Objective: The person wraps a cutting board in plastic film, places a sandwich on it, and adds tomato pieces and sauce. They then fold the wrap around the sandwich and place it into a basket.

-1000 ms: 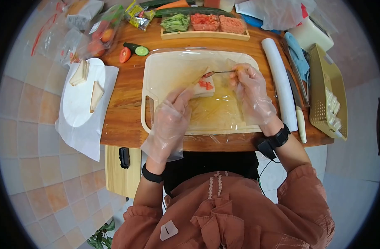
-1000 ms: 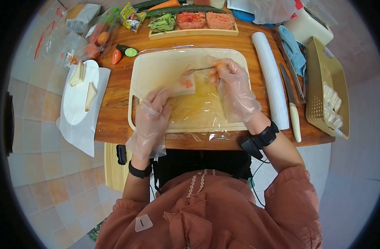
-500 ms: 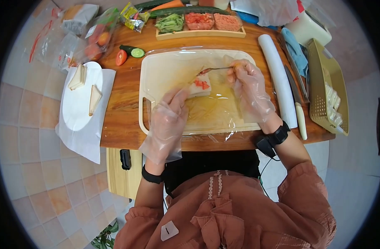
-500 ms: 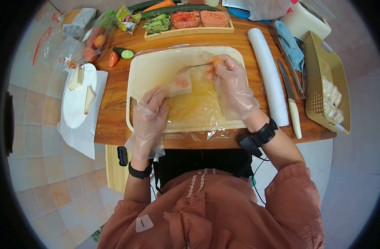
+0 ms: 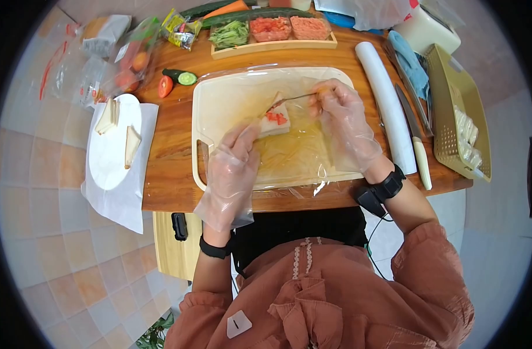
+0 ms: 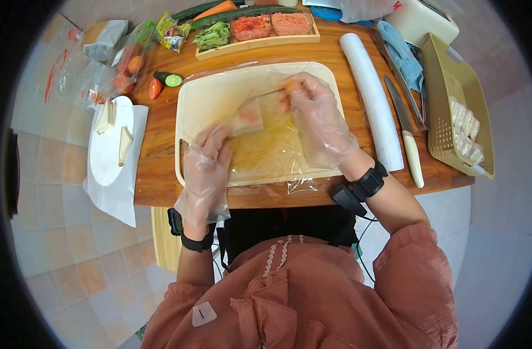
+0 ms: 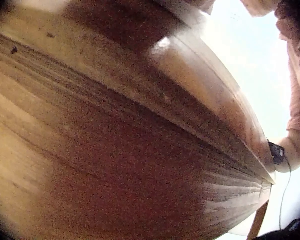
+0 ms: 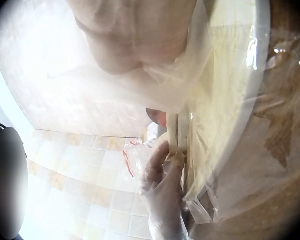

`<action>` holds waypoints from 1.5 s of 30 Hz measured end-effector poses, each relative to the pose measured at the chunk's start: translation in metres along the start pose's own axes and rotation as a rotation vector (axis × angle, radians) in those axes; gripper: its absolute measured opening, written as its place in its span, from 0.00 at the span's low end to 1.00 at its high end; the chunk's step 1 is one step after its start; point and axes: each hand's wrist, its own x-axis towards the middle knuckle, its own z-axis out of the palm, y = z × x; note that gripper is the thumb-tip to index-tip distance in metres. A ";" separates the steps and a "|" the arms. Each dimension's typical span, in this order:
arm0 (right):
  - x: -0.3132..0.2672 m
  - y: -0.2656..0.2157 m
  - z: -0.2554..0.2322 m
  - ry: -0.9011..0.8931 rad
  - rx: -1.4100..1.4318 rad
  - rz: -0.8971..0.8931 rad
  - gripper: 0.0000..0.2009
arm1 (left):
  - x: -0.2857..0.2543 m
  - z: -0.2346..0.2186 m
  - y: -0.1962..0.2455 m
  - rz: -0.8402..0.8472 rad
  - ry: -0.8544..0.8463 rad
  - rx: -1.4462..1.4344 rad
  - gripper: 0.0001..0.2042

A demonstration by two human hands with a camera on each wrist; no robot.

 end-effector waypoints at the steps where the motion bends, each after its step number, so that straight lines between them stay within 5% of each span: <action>1: 0.000 0.000 -0.001 0.002 0.002 -0.001 0.07 | 0.000 0.000 0.000 -0.003 -0.003 0.000 0.17; 8: 0.000 -0.002 0.001 0.037 -0.091 -0.082 0.07 | 0.000 0.001 -0.006 0.101 0.042 0.046 0.20; 22: -0.005 -0.009 0.008 0.046 -0.096 -0.036 0.08 | -0.001 0.000 -0.004 0.055 0.006 0.045 0.21; 33: -0.004 -0.009 0.005 0.064 -0.379 -0.177 0.09 | 0.000 -0.001 -0.001 0.051 0.011 0.041 0.21; 45: -0.003 -0.011 0.006 0.149 -0.301 -0.173 0.09 | 0.000 0.000 -0.004 0.077 0.020 0.030 0.21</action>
